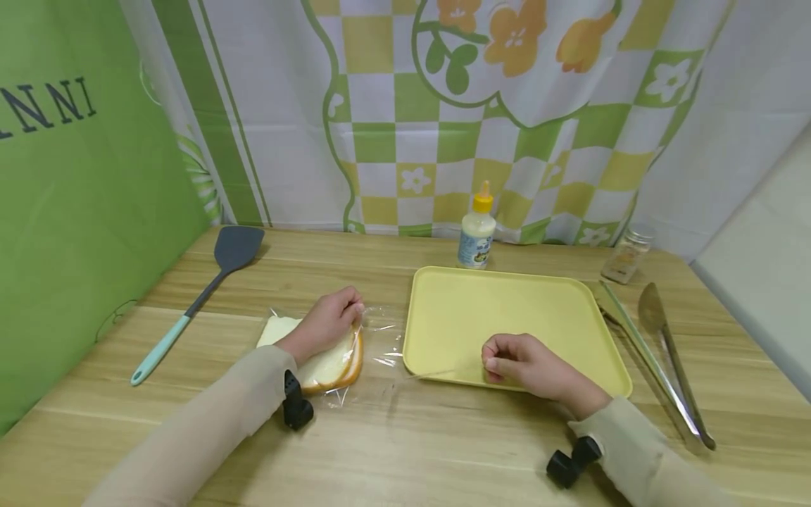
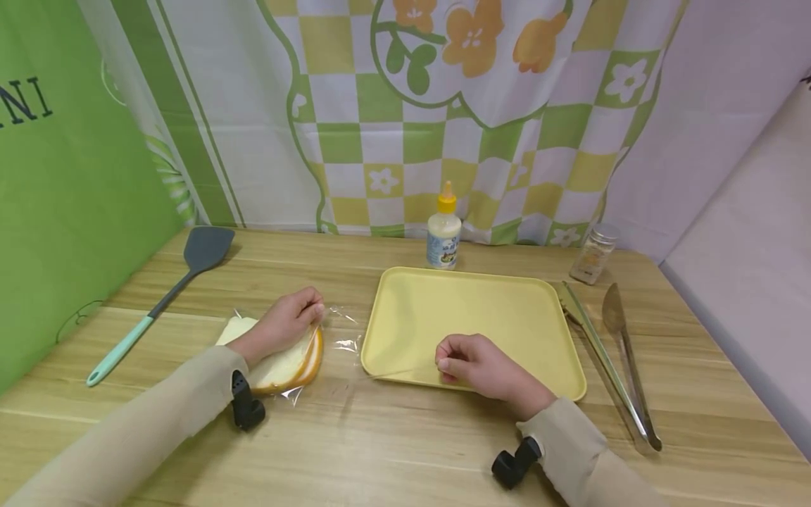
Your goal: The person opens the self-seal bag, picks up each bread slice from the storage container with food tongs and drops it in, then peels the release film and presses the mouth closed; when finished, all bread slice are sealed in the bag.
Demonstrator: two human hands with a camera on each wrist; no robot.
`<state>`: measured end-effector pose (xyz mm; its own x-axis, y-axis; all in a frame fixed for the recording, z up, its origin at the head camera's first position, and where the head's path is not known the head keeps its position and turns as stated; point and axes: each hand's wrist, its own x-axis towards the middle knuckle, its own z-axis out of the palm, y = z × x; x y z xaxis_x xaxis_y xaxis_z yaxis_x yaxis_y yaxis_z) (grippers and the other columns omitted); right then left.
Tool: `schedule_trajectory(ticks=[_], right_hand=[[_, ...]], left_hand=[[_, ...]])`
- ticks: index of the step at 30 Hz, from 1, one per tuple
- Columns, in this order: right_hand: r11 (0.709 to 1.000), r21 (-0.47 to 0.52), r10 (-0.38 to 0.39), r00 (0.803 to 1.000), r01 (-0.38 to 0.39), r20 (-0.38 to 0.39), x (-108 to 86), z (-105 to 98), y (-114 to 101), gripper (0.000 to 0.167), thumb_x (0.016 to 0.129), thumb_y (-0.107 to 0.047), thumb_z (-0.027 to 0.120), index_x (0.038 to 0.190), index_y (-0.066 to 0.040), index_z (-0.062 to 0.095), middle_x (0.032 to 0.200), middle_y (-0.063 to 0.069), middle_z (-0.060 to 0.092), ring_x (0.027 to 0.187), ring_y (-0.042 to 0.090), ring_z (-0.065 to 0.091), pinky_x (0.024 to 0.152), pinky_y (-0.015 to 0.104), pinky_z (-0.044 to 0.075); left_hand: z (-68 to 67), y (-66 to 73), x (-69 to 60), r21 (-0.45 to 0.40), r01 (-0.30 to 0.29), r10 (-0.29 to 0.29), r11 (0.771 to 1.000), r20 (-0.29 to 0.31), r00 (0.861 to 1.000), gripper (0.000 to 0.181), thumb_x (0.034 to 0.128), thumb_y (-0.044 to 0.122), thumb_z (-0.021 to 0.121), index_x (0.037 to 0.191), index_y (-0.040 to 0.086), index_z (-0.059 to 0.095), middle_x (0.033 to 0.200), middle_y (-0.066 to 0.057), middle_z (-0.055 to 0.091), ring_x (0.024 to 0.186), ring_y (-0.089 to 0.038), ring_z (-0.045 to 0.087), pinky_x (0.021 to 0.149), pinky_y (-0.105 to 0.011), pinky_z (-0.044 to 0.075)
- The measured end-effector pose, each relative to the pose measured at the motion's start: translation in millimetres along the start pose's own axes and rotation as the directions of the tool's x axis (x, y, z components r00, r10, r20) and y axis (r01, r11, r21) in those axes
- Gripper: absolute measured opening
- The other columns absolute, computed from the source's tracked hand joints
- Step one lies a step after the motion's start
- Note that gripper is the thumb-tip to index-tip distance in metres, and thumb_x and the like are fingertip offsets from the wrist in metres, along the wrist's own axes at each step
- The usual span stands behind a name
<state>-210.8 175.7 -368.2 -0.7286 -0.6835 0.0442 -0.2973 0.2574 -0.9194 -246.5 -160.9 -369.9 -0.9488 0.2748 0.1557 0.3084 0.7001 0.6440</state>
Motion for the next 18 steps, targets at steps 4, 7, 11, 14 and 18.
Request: schedule_trajectory(ticks=[4,7,11,14,18], right_hand=[[1.0,0.003,-0.03,0.999,0.03,0.014,-6.1,-2.7,0.6,0.015,0.095,-0.002,0.047,0.084,0.008,0.05,0.074,0.007,0.053,0.067,0.007,0.053,0.061,0.025,0.049],[0.998,0.032,-0.051,0.998,0.05,0.027,-11.8,-4.3,1.7,0.016,0.095,-0.001,0.046,0.084,0.009,0.048,0.073,0.004,0.051,0.067,0.006,0.051,0.06,0.026,0.048],[0.995,0.074,-0.072,0.996,0.068,0.047,-23.6,-7.5,3.0,0.017,0.095,-0.002,0.046,0.084,0.011,0.047,0.074,0.001,0.049,0.067,0.005,0.051,0.06,0.027,0.049],[0.992,0.095,-0.085,0.995,0.079,0.053,-34.0,-10.6,3.8,0.017,0.096,-0.002,0.046,0.084,0.01,0.047,0.076,0.0,0.05,0.067,0.005,0.052,0.06,0.028,0.05],[0.989,0.111,-0.105,0.994,0.1,0.04,-46.0,-14.4,6.0,0.013,0.095,0.001,0.044,0.085,0.009,0.047,0.077,-0.003,0.051,0.068,0.005,0.052,0.058,0.028,0.048]], left_hand=[[1.0,-2.4,0.6,-0.004,0.013,-0.013,1.0,0.005,1.0,0.016,0.0964,0.014,0.049,0.081,0.01,0.05,0.07,-0.001,0.053,0.063,-0.014,0.045,0.06,-0.028,0.039],[1.2,-2.6,0.2,0.001,0.007,-0.007,1.0,-0.003,1.0,0.016,0.0959,0.014,0.05,0.081,0.009,0.05,0.07,-0.001,0.054,0.064,-0.014,0.046,0.061,-0.028,0.04],[1.4,-3.0,0.4,0.001,0.005,-0.005,1.0,-0.005,1.0,0.016,0.0958,0.014,0.05,0.081,0.009,0.051,0.071,-0.001,0.055,0.065,-0.014,0.047,0.062,-0.028,0.041],[1.4,-3.2,0.4,0.003,0.007,-0.007,1.0,-0.001,1.0,0.015,0.096,0.014,0.05,0.082,0.009,0.051,0.071,-0.001,0.055,0.064,-0.014,0.047,0.062,-0.028,0.041],[1.2,-2.8,0.4,0.01,0.002,-0.002,1.0,-0.007,1.0,0.015,0.0957,0.014,0.05,0.081,0.009,0.051,0.07,-0.001,0.055,0.065,-0.014,0.048,0.063,-0.029,0.041]])
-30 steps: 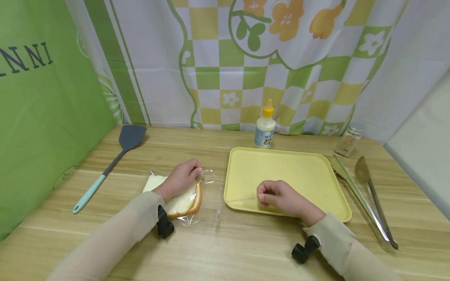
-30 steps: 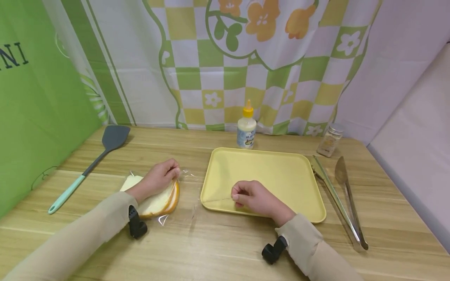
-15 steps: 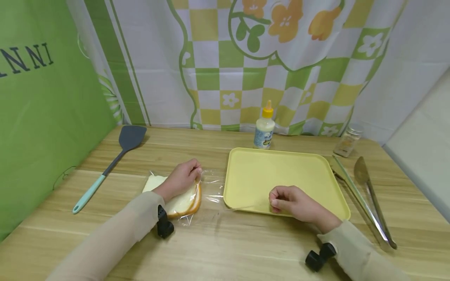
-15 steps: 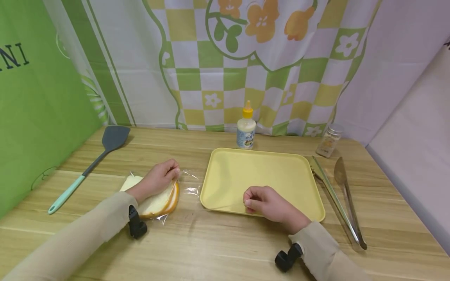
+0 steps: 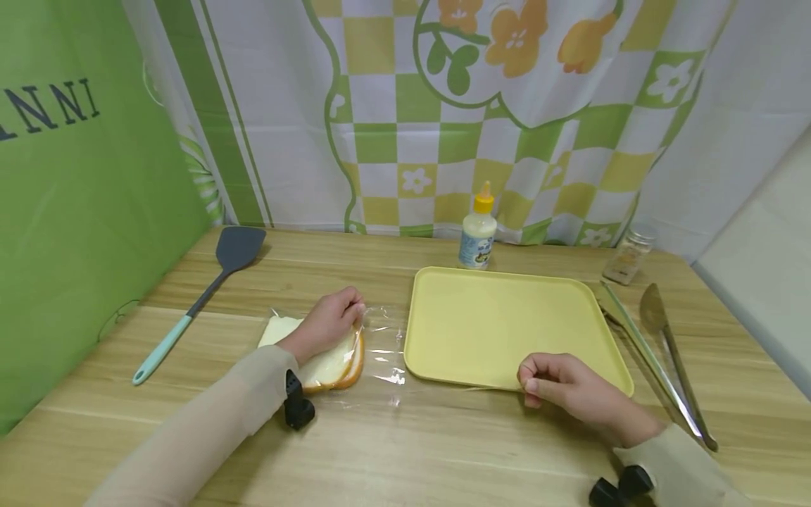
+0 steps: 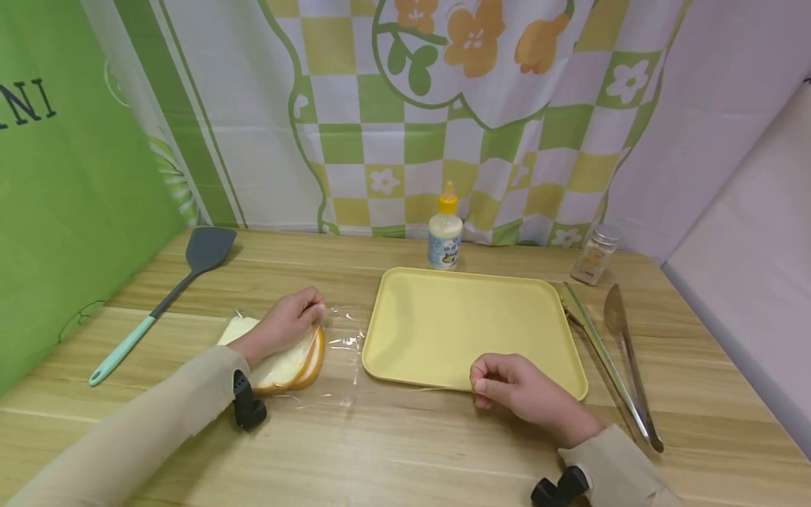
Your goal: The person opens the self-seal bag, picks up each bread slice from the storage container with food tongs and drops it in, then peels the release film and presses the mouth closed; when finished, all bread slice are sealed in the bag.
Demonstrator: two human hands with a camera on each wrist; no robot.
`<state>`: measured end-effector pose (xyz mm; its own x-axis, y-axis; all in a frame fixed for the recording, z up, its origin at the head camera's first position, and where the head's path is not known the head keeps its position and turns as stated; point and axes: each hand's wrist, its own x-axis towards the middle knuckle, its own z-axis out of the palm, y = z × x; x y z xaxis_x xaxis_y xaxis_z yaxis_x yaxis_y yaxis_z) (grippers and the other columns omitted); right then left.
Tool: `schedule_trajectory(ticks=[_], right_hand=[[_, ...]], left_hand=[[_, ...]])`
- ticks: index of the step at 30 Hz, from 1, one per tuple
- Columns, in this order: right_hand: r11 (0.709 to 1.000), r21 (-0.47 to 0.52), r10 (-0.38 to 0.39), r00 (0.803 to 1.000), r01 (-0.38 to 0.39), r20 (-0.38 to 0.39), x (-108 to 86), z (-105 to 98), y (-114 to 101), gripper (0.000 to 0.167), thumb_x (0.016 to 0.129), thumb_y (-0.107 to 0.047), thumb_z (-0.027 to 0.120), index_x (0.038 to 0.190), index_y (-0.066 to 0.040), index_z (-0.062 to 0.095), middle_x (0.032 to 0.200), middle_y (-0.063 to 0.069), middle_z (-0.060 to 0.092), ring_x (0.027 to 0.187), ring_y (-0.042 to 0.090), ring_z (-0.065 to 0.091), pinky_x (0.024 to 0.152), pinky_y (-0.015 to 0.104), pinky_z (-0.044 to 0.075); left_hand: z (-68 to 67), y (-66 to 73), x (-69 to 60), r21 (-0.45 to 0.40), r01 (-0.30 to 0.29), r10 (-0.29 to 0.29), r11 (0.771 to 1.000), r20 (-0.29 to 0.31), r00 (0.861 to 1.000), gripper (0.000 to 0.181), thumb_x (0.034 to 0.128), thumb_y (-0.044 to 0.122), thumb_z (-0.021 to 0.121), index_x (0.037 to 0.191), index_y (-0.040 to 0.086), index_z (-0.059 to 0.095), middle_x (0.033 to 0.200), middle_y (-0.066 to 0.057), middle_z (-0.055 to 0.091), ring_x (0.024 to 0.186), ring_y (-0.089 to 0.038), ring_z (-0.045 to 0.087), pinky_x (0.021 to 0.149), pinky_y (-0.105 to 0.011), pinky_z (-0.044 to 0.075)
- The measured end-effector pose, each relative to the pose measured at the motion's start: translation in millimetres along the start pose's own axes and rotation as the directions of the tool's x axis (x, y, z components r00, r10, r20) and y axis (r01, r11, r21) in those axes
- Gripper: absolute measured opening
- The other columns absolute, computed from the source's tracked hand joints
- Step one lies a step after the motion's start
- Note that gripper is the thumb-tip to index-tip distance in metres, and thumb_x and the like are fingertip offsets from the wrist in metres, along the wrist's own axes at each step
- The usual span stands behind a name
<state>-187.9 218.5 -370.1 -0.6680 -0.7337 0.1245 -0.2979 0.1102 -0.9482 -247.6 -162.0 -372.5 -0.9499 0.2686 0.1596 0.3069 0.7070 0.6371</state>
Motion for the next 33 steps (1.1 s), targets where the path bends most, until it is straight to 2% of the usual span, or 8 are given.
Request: schedule_trajectory(ticks=[3,10,13,17,20,23,28,33], right_hand=[[0.999,0.008,-0.034,0.999,0.034,-0.001,-7.8,-3.0,2.0,0.011,0.094,0.004,0.043,0.085,0.008,0.047,0.076,-0.002,0.051,0.068,0.004,0.053,0.056,0.028,0.047],[0.99,0.054,-0.132,0.989,0.128,0.072,-19.8,-8.2,10.0,0.011,0.092,0.013,0.038,0.086,0.008,0.045,0.073,0.019,0.047,0.07,0.008,0.054,0.057,0.032,0.047],[0.985,0.116,-0.138,0.989,0.131,0.054,-27.5,-10.9,12.9,0.012,0.092,0.015,0.035,0.086,0.009,0.044,0.075,0.017,0.047,0.071,0.01,0.055,0.059,0.031,0.047],[0.985,0.148,-0.087,0.995,0.092,-0.038,-40.7,-14.6,14.8,0.011,0.092,0.014,0.036,0.088,0.01,0.045,0.078,0.002,0.055,0.071,0.009,0.056,0.06,0.028,0.048],[0.996,0.086,0.001,0.993,0.01,-0.122,-48.6,-14.6,14.1,0.008,0.093,0.009,0.042,0.089,0.009,0.049,0.08,-0.005,0.059,0.071,0.006,0.057,0.061,0.024,0.05],[0.997,0.018,0.079,0.98,-0.077,-0.183,-54.6,-14.4,12.0,0.005,0.092,0.005,0.048,0.09,0.009,0.051,0.079,-0.006,0.059,0.071,0.005,0.058,0.061,0.024,0.052],[0.981,-0.087,0.151,0.966,-0.172,-0.211,-63.9,-17.2,8.5,0.009,0.09,0.002,0.054,0.096,0.009,0.053,0.08,-0.005,0.06,0.069,0.004,0.058,0.056,0.024,0.051],[0.965,-0.165,0.165,0.963,-0.202,-0.211,-67.5,-20.2,7.2,0.011,0.088,0.0,0.058,0.098,0.004,0.056,0.079,-0.007,0.061,0.065,0.004,0.056,0.051,0.025,0.049]], left_hand=[[0.3,0.1,0.3,0.001,0.0,0.0,1.0,-0.003,1.0,0.015,0.0953,0.014,0.051,0.081,0.009,0.051,0.07,0.0,0.055,0.065,-0.014,0.048,0.063,-0.029,0.041],[2.1,0.0,2.3,-0.008,0.005,-0.005,1.0,-0.013,1.0,0.015,0.0947,0.013,0.052,0.08,0.009,0.051,0.07,0.0,0.054,0.066,-0.014,0.048,0.063,-0.029,0.041],[2.9,0.3,3.0,-0.013,0.006,-0.006,1.0,-0.004,1.0,0.015,0.095,0.014,0.051,0.081,0.009,0.051,0.07,0.0,0.055,0.066,-0.014,0.048,0.063,-0.028,0.041],[1.3,1.4,2.1,-0.029,0.026,-0.026,0.999,0.01,1.0,0.015,0.0955,0.014,0.05,0.081,0.009,0.05,0.071,-0.001,0.055,0.065,-0.014,0.048,0.062,-0.027,0.041],[0.0,1.6,0.7,-0.041,0.033,-0.033,0.999,0.011,0.999,0.015,0.0956,0.013,0.05,0.081,0.008,0.05,0.071,-0.002,0.055,0.065,-0.014,0.048,0.061,-0.028,0.04],[0.5,0.4,0.5,-0.044,0.023,-0.023,0.999,0.007,1.0,0.014,0.0954,0.013,0.05,0.082,0.008,0.05,0.072,-0.002,0.056,0.066,-0.014,0.048,0.062,-0.028,0.041],[1.4,0.1,0.8,-0.044,0.018,-0.018,0.999,0.006,1.0,0.015,0.0953,0.013,0.051,0.081,0.008,0.051,0.071,-0.002,0.056,0.065,-0.014,0.048,0.062,-0.028,0.041],[0.2,0.6,-0.1,-0.045,0.043,-0.043,0.998,0.003,0.999,0.016,0.0959,0.015,0.05,0.081,0.01,0.05,0.072,-0.001,0.055,0.066,-0.015,0.048,0.063,-0.029,0.041]])
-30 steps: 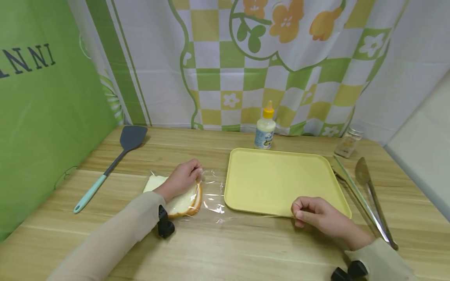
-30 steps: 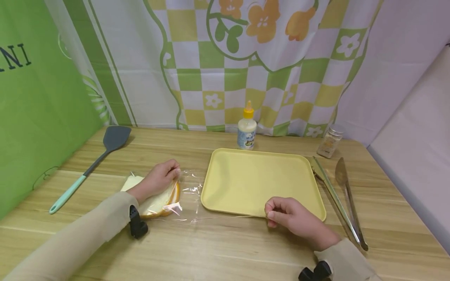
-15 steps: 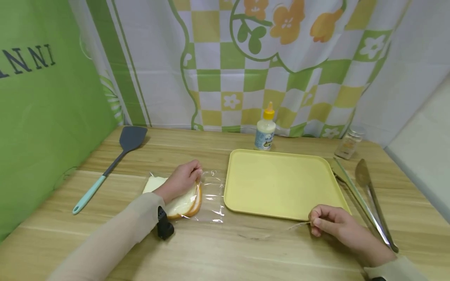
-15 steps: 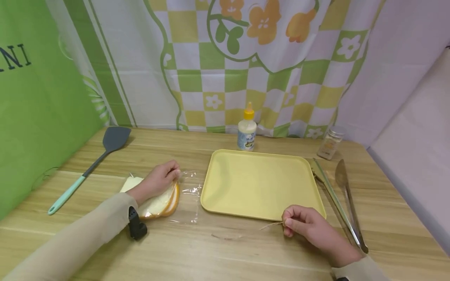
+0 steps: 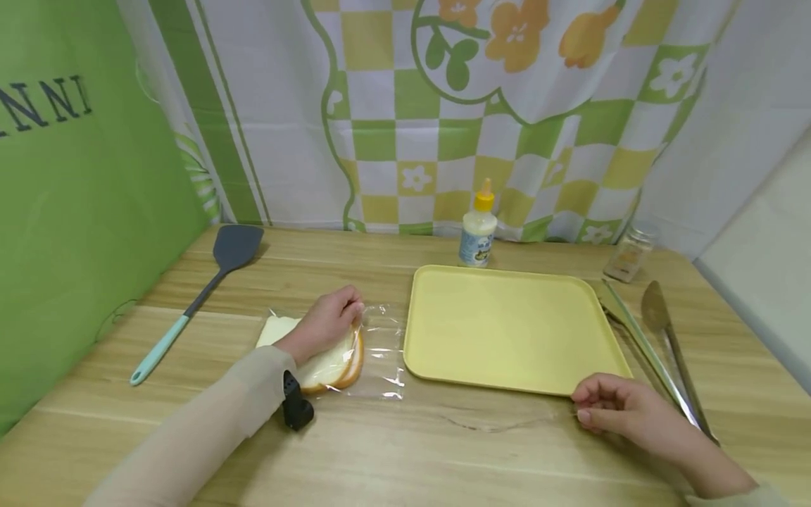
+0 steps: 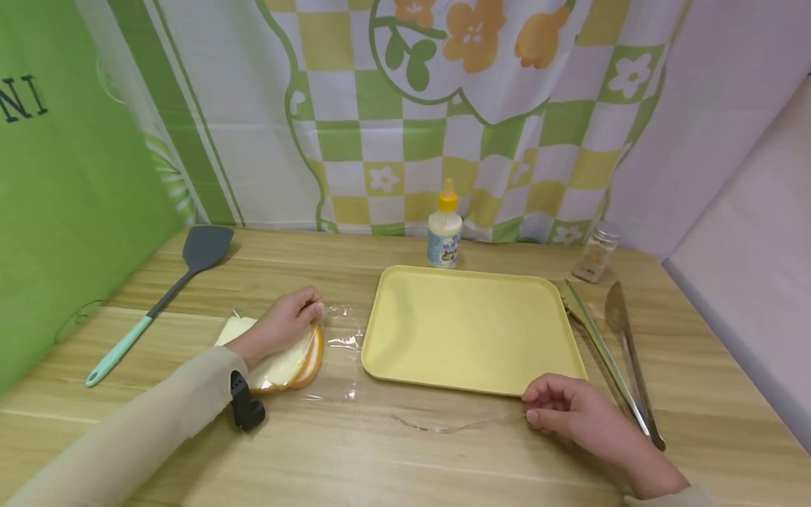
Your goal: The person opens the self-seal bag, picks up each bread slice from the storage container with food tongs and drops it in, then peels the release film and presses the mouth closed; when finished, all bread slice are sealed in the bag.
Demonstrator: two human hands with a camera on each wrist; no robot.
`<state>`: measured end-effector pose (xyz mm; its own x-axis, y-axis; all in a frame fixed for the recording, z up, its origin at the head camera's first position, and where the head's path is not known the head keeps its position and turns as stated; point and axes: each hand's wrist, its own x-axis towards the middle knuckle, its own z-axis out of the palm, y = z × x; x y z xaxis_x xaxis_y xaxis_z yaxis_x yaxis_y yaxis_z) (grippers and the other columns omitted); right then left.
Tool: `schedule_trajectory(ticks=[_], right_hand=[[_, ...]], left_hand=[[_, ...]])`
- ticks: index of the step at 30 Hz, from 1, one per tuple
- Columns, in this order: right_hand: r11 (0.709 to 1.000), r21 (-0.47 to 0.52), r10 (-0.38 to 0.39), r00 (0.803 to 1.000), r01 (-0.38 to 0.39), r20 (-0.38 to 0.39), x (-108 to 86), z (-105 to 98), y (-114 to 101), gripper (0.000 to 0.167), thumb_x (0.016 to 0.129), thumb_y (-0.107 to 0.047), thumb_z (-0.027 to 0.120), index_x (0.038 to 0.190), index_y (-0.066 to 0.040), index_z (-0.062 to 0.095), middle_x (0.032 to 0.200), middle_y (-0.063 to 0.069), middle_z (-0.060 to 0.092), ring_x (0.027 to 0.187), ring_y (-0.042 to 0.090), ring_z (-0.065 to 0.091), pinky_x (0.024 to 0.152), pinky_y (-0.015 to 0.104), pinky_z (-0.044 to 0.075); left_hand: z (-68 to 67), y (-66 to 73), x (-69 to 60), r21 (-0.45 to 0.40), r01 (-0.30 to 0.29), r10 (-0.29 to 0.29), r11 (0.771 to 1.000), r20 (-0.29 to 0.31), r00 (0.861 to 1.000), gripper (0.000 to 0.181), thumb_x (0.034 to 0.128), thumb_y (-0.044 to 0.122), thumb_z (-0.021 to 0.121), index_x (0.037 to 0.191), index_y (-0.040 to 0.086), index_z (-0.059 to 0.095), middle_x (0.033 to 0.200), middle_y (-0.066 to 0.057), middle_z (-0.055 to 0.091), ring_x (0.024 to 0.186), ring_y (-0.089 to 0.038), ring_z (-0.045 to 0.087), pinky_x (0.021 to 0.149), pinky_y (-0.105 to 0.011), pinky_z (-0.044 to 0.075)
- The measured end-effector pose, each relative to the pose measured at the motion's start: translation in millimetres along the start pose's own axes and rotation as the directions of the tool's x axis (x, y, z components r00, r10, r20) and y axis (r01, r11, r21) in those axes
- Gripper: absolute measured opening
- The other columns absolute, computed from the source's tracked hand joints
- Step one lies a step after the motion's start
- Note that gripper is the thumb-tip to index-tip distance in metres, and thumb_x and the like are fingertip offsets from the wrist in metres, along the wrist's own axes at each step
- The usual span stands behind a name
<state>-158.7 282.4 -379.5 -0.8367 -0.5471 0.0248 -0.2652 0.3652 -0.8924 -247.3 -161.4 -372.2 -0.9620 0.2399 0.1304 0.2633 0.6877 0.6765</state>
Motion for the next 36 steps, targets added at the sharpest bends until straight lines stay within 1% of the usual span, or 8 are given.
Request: schedule_trajectory(ticks=[6,11,15,18,23,26,31,36], right_hand=[[0.997,0.054,-0.048,0.999,0.048,0.012,-2.4,-10.2,1.8,0.018,0.094,0.004,0.046,0.102,0.011,0.06,0.088,-0.005,0.067,0.073,0.006,0.061,0.06,0.025,0.053],[0.998,-0.056,0.015,0.996,-0.02,-0.091,-11.4,-16.5,-0.2,0.022,0.095,0.001,0.045,0.106,0.002,0.064,0.088,-0.008,0.068,0.074,0.006,0.062,0.061,0.025,0.053],[0.994,-0.106,0.016,0.979,-0.038,-0.201,-19.2,-20.7,-1.2,0.023,0.092,0.003,0.05,0.106,-0.006,0.066,0.091,-0.011,0.067,0.074,0.007,0.063,0.061,0.025,0.053],[0.989,-0.14,0.015,0.961,-0.055,-0.275,-21.7,-23.3,-1.9,0.022,0.092,0.003,0.049,0.102,-0.005,0.067,0.094,-0.015,0.067,0.075,0.006,0.063,0.061,0.023,0.052],[0.978,-0.161,0.069,0.933,-0.133,-0.354,-17.9,-26.1,-10.0,0.021,0.095,-0.006,0.049,0.106,-0.01,0.066,0.089,-0.013,0.067,0.074,0.006,0.063,0.063,0.02,0.051],[0.984,-0.162,0.008,0.933,-0.071,-0.359,-12.7,-24.1,-15.1,0.023,0.095,-0.003,0.049,0.11,-0.01,0.064,0.089,-0.01,0.067,0.075,0.007,0.063,0.064,0.02,0.051],[0.989,-0.122,-0.123,0.939,0.087,-0.321,-0.8,-16.2,-22.4,0.031,0.093,0.006,0.047,0.114,-0.009,0.062,0.092,-0.004,0.066,0.073,0.01,0.062,0.064,0.021,0.051],[0.978,-0.003,-0.201,0.939,0.208,-0.279,13.3,-10.4,-28.5,0.039,0.091,0.012,0.044,0.116,-0.014,0.061,0.094,-0.003,0.065,0.075,0.009,0.061,0.063,0.022,0.051]], left_hand=[[-2.4,-1.4,0.8,0.038,-0.041,0.042,0.998,-0.033,0.999,0.015,0.0944,0.014,0.052,0.08,0.009,0.051,0.07,-0.001,0.054,0.066,-0.014,0.048,0.063,-0.029,0.04],[-2.6,1.3,1.7,0.049,-0.056,0.058,0.997,-0.039,0.998,0.015,0.0944,0.014,0.053,0.08,0.01,0.052,0.07,-0.001,0.054,0.066,-0.014,0.048,0.064,-0.029,0.041],[-2.8,3.5,1.4,0.044,-0.051,0.052,0.998,-0.039,0.998,0.015,0.0947,0.014,0.052,0.081,0.01,0.052,0.071,0.0,0.055,0.067,-0.014,0.049,0.064,-0.029,0.041],[-3.8,4.0,0.3,0.031,-0.043,0.044,0.999,-0.037,0.998,0.014,0.0952,0.014,0.051,0.082,0.01,0.052,0.071,-0.001,0.056,0.067,-0.014,0.049,0.064,-0.028,0.041],[-8.4,3.7,-3.9,0.018,0.015,-0.014,1.0,-0.083,0.996,0.012,0.0955,0.013,0.05,0.085,0.008,0.053,0.075,-0.004,0.056,0.071,-0.017,0.05,0.065,-0.03,0.042],[-12.0,4.9,-5.4,0.017,0.035,-0.033,0.999,-0.131,0.991,0.011,0.0956,0.013,0.05,0.087,0.007,0.053,0.077,-0.006,0.055,0.071,-0.019,0.05,0.064,-0.03,0.043],[-19.4,11.6,-7.2,0.023,0.0,0.005,1.0,-0.198,0.98,0.012,0.0952,0.012,0.049,0.086,0.006,0.052,0.074,-0.006,0.053,0.066,-0.018,0.048,0.059,-0.029,0.042],[-31.8,25.7,-7.7,0.04,-0.05,0.059,0.998,-0.293,0.954,0.009,0.0943,0.009,0.049,0.087,0.004,0.052,0.072,-0.007,0.052,0.062,-0.017,0.046,0.056,-0.028,0.039]])
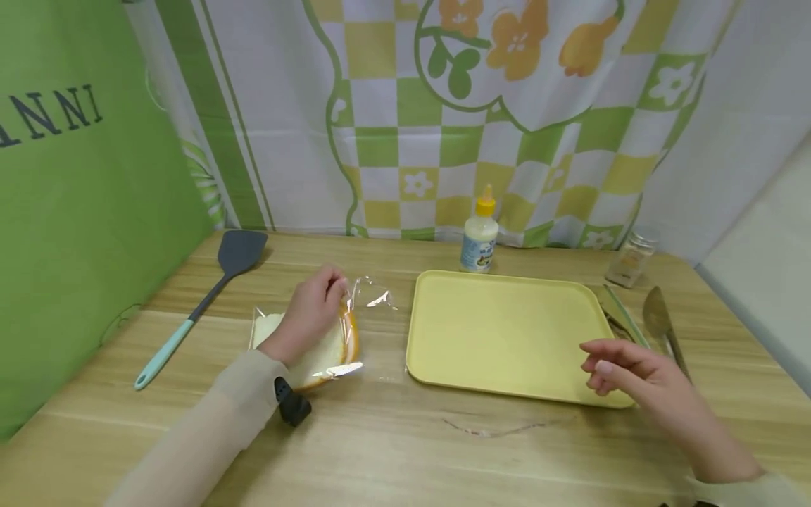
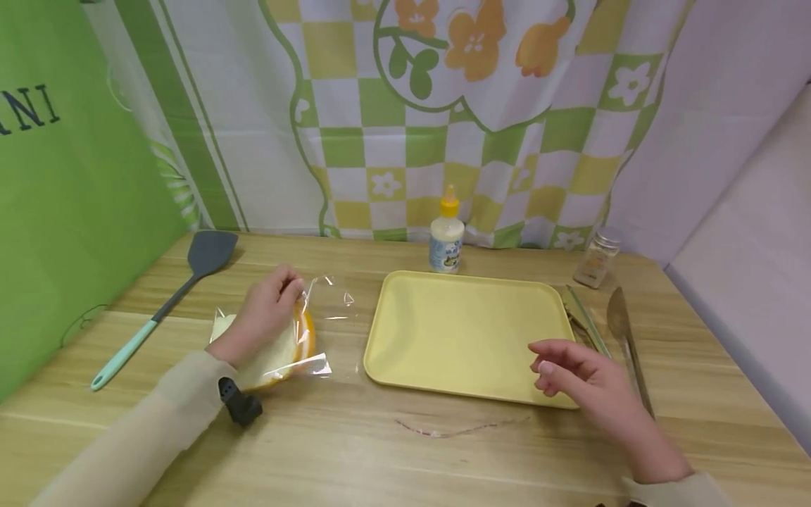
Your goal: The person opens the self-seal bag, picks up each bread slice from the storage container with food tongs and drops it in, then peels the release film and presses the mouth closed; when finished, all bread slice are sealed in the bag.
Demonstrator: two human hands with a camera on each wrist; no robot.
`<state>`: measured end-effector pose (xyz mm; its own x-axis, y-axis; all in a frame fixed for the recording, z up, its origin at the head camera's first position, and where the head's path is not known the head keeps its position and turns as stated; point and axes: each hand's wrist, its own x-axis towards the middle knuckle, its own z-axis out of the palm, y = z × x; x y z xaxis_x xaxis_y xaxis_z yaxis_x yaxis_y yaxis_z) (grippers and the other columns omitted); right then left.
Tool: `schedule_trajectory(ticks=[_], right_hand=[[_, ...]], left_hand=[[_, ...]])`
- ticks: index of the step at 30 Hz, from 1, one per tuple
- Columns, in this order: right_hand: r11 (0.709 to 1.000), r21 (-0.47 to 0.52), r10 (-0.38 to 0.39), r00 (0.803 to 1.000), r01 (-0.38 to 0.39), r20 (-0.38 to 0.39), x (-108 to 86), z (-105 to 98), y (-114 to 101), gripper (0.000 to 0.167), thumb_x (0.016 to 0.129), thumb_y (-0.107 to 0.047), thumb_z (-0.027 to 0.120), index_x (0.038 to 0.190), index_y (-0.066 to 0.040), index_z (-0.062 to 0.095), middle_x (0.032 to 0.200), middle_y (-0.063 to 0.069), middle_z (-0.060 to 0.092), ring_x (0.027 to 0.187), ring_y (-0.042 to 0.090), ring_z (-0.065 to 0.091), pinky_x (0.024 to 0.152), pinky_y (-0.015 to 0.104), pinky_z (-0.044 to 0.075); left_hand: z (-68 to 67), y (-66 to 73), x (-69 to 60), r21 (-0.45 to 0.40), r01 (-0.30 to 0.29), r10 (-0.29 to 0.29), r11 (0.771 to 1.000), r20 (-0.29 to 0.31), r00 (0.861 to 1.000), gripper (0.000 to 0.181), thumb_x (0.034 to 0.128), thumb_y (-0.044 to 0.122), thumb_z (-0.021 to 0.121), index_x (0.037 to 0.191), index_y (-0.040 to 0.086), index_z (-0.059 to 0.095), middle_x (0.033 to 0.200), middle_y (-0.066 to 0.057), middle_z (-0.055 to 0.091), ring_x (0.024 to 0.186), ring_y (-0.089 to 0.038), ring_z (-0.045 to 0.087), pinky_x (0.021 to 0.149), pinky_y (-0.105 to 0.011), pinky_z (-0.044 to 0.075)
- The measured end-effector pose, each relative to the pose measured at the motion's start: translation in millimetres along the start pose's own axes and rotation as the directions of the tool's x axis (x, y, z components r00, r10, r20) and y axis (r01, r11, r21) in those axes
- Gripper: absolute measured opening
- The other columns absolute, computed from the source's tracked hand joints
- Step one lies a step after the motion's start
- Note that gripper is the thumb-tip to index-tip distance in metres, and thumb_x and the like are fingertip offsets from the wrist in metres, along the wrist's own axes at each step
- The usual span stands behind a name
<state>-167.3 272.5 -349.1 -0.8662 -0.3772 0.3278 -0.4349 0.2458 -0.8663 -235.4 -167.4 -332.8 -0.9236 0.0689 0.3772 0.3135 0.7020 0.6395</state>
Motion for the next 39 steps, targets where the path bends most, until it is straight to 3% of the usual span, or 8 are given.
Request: schedule_trajectory(ticks=[4,11,16,24,32,39], right_hand=[[0.993,0.114,-0.043,0.999,0.04,0.017,6.7,6.5,-2.0,0.039,0.09,0.015,0.043,0.116,-0.009,0.061,0.093,-0.001,0.065,0.075,0.009,0.062,0.062,0.022,0.051],[0.994,0.106,-0.024,0.999,0.021,0.026,15.5,17.1,-5.3,0.037,0.091,0.011,0.046,0.114,-0.012,0.062,0.091,-0.001,0.065,0.074,0.009,0.062,0.061,0.023,0.052],[0.989,0.142,-0.044,0.998,0.038,0.042,20.3,23.4,-6.9,0.036,0.091,0.011,0.045,0.113,-0.012,0.062,0.09,-0.002,0.064,0.074,0.009,0.062,0.062,0.024,0.052],[0.982,0.184,-0.043,0.996,0.027,0.082,23.4,30.4,-8.0,0.035,0.091,0.01,0.046,0.112,-0.012,0.062,0.09,-0.002,0.064,0.074,0.008,0.061,0.062,0.024,0.052],[0.98,0.197,-0.048,0.996,0.034,0.071,21.6,28.7,-8.2,0.034,0.092,0.01,0.044,0.113,-0.009,0.061,0.091,-0.002,0.064,0.075,0.009,0.061,0.063,0.024,0.051],[0.991,0.136,0.015,0.999,-0.022,0.051,28.0,34.6,-15.9,0.028,0.092,0.003,0.049,0.111,-0.012,0.062,0.09,0.0,0.064,0.075,0.01,0.062,0.064,0.025,0.052]], left_hand=[[-10.2,11.6,4.3,-0.005,-0.009,0.009,1.0,-0.056,0.998,0.009,0.0954,0.009,0.048,0.091,0.002,0.051,0.075,-0.009,0.052,0.065,-0.019,0.046,0.057,-0.028,0.039],[-23.7,23.3,10.6,0.016,-0.076,0.077,0.997,-0.177,0.981,0.01,0.0945,0.007,0.05,0.091,-0.001,0.053,0.073,-0.011,0.053,0.063,-0.02,0.046,0.056,-0.026,0.037],[-32.7,33.2,11.7,-0.008,-0.104,0.1,0.995,-0.199,0.975,0.01,0.0951,0.009,0.05,0.092,-0.001,0.052,0.072,-0.01,0.05,0.061,-0.02,0.042,0.054,-0.024,0.034],[-45.5,44.6,13.3,-0.13,-0.119,0.084,0.984,-0.243,0.966,0.013,0.095,0.01,0.051,0.093,-0.003,0.053,0.078,-0.012,0.052,0.068,-0.015,0.042,0.058,-0.017,0.034],[-52.2,58.6,14.7,-0.218,-0.213,0.134,0.953,-0.329,0.935,0.02,0.0938,0.01,0.054,0.102,-0.006,0.063,0.091,-0.017,0.065,0.066,-0.009,0.049,0.059,-0.013,0.04],[-50.1,74.4,15.6,-0.274,-0.293,0.163,0.916,-0.414,0.896,0.017,0.0926,0.008,0.055,0.091,-0.008,0.06,0.078,-0.007,0.057,0.061,-0.007,0.044,0.054,-0.016,0.036]])
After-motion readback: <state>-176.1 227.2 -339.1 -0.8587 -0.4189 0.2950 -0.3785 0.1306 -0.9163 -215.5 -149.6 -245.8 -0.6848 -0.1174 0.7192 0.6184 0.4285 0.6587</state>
